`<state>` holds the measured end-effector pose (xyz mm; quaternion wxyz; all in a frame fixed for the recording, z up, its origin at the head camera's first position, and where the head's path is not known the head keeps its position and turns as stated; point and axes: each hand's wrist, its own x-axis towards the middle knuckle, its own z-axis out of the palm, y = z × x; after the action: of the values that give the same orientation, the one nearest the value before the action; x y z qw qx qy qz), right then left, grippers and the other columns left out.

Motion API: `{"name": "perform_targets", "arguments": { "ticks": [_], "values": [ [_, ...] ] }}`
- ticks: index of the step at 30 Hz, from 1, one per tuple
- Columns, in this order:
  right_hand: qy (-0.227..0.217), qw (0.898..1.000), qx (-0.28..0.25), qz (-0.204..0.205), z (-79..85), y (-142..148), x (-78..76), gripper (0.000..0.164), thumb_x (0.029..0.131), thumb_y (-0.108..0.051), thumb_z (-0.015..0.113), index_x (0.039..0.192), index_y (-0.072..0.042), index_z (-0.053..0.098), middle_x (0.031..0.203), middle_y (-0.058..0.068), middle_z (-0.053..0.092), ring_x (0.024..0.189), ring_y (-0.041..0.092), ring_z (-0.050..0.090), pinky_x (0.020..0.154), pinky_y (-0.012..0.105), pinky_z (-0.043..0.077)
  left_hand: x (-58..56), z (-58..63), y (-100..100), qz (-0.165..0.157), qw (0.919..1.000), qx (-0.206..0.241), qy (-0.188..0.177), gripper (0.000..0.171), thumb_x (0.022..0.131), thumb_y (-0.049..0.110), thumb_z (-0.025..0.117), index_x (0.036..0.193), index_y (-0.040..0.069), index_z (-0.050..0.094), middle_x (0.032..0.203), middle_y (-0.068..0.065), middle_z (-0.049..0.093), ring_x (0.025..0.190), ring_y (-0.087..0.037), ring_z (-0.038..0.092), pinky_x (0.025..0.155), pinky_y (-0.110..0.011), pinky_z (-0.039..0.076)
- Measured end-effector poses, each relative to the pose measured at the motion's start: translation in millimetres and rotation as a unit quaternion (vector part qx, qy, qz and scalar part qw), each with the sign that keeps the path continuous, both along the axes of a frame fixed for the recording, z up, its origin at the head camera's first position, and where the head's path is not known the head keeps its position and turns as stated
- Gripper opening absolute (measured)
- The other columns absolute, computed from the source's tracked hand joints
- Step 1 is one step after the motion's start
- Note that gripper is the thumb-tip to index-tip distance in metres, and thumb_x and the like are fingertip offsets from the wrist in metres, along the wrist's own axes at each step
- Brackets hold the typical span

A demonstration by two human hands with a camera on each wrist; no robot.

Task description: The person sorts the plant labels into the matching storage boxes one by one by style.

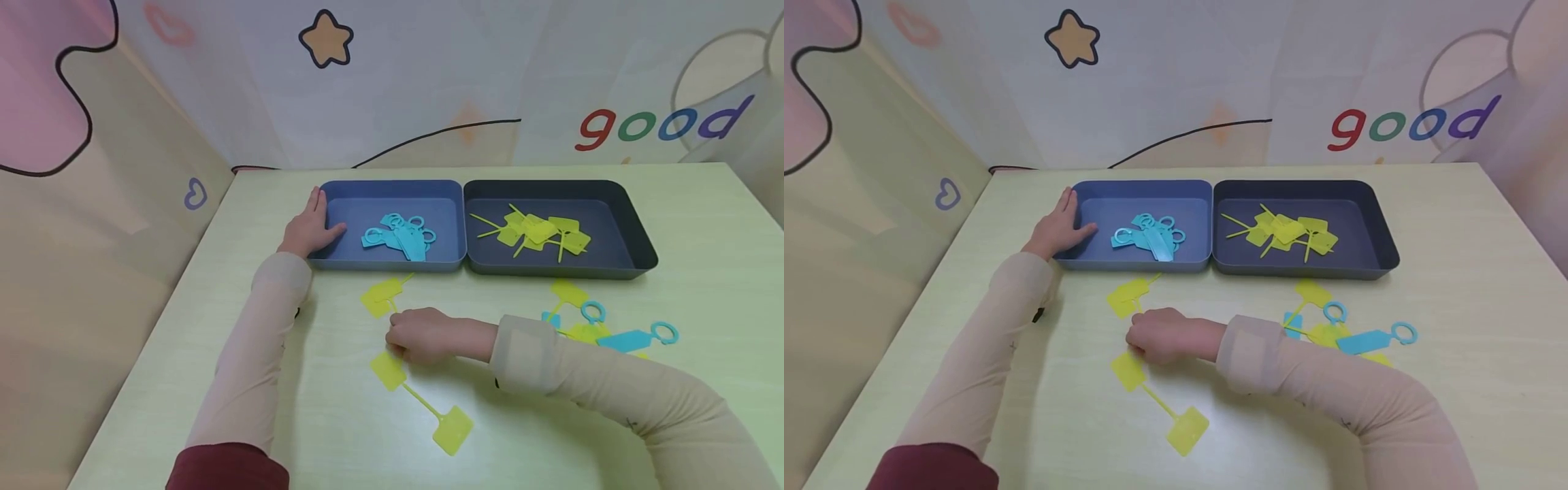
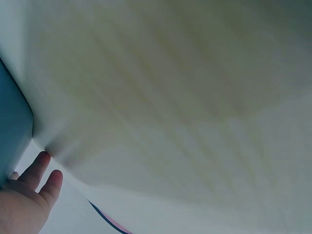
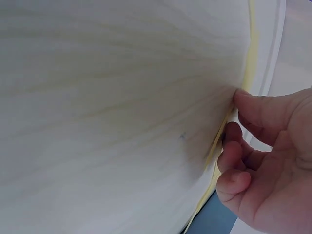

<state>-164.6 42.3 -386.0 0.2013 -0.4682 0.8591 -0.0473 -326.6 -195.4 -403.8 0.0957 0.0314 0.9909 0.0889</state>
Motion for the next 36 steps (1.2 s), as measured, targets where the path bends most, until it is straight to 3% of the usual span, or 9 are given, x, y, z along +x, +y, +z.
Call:
{"name": "perform_targets", "arguments": {
  "ticks": [4, 8, 11, 15, 24, 36],
  "values": [
    [-0.010, 0.999, -0.030, -0.007, 1.0, 3, 1.3, 0.009, 0.077, -0.015, 0.060, 0.082, -0.016, 0.053, 0.078, -0.002, 0.044, 0.074, 0.014, 0.041, 0.060, 0.023, 0.036, 1.0, 0.3, 0, 0.001, 1.0000, 0.001, 0.000, 0.087, 0.086, 0.052, 0.040, 0.142, 0.004, -0.007, 0.149, -0.009, -0.014, 0.120, -0.035, 0.041, 0.093, -0.045, 0.039],
    [-0.007, 0.999, -0.054, 0.003, 0.1, 3, 4.9, 0.049, 0.070, -0.035, 0.072, 0.112, -0.020, 0.051, 0.105, 0.002, 0.049, 0.097, 0.016, 0.042, 0.078, 0.030, 0.038, 0.9, -0.1, 0, 0.001, 1.0000, 0.001, 0.000, 0.086, 0.086, 0.052, 0.040, 0.142, 0.005, -0.007, 0.149, -0.009, -0.014, 0.120, -0.034, 0.041, 0.093, -0.045, 0.038],
    [0.013, 0.998, -0.048, 0.032, -3.6, 3, 8.1, 0.061, 0.068, -0.042, 0.072, 0.121, -0.023, 0.048, 0.124, 0.006, 0.043, 0.113, 0.021, 0.038, 0.087, 0.036, 0.036, 0.1, -0.8, 0, 0.001, 1.0000, 0.001, -0.002, 0.087, 0.086, 0.052, 0.040, 0.142, 0.005, -0.007, 0.149, -0.008, -0.014, 0.121, -0.034, 0.040, 0.093, -0.045, 0.038],
    [0.035, 0.998, -0.028, 0.046, -6.0, 2, 12.4, 0.056, 0.070, -0.043, 0.069, 0.120, -0.027, 0.050, 0.135, 0.007, 0.035, 0.123, 0.024, 0.031, 0.095, 0.040, 0.034, -0.9, -1.1, 0, -0.001, 1.0000, 0.003, -0.003, 0.087, 0.086, 0.052, 0.040, 0.141, 0.004, -0.007, 0.149, -0.009, -0.014, 0.123, -0.034, 0.037, 0.094, -0.045, 0.038],
    [0.028, 0.998, -0.035, 0.035, -6.0, -3, 15.6, 0.045, 0.073, -0.034, 0.070, 0.114, -0.022, 0.055, 0.136, 0.008, 0.035, 0.124, 0.025, 0.032, 0.099, 0.040, 0.032, -0.6, 1.5, 1, 0.001, 1.0000, 0.002, -0.004, 0.086, 0.086, 0.052, 0.040, 0.141, 0.004, -0.007, 0.149, -0.009, -0.014, 0.127, -0.033, 0.032, 0.096, -0.045, 0.036],
    [0.044, 0.998, -0.012, 0.052, -6.3, -12, 14.4, 0.040, 0.070, -0.034, 0.072, 0.101, -0.017, 0.052, 0.131, 0.007, 0.033, 0.121, 0.022, 0.029, 0.094, 0.036, 0.034, -0.7, 2.3, 1, 0.007, 0.9999, 0.000, -0.008, 0.086, 0.087, 0.051, 0.040, 0.141, 0.005, -0.007, 0.149, -0.009, -0.014, 0.129, -0.034, 0.029, 0.099, -0.045, 0.033]
  ]
}}
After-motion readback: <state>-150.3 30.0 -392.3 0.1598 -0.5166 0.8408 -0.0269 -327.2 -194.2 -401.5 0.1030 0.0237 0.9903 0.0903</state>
